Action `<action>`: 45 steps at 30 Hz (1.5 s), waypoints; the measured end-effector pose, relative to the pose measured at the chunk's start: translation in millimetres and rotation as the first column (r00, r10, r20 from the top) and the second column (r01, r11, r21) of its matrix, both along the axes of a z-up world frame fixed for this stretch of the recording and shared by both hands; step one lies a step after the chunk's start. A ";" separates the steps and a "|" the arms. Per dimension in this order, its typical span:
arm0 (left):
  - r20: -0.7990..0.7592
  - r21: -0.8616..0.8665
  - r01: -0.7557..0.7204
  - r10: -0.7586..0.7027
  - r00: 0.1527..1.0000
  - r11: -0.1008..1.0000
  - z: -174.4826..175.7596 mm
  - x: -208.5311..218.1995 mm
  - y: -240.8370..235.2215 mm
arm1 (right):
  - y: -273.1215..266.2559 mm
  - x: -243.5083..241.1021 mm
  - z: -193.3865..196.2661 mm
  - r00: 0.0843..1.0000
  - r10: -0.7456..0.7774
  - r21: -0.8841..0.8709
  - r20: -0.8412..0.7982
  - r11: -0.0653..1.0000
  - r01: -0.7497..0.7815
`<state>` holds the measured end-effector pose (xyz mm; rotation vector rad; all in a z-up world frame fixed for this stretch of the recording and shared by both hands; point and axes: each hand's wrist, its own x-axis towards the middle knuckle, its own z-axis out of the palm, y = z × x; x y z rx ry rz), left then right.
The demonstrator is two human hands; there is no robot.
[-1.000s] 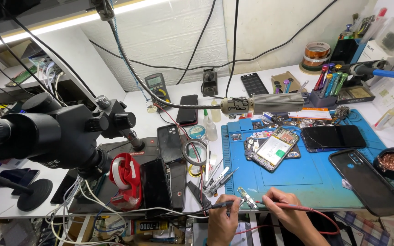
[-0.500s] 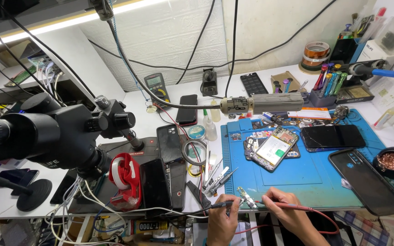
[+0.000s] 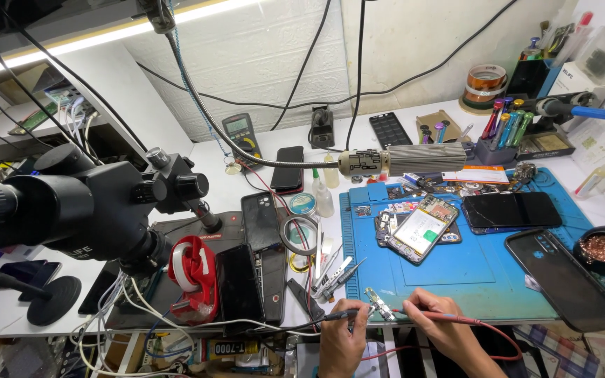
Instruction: The person uses multimeter probes to test a small green circuit board on a cluttered workbench. They then apply a liquid from a small bottle onto the board and use a toothbrush to scrub the components.
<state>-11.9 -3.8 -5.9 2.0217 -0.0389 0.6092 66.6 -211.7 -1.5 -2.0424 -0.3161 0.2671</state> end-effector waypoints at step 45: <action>0.122 0.096 0.044 -0.056 0.991 0.994 2.3 11.9 -3.9 | -14.3 8.4 -19.9 0.978 0.119 0.124 0.169 0.982 -0.141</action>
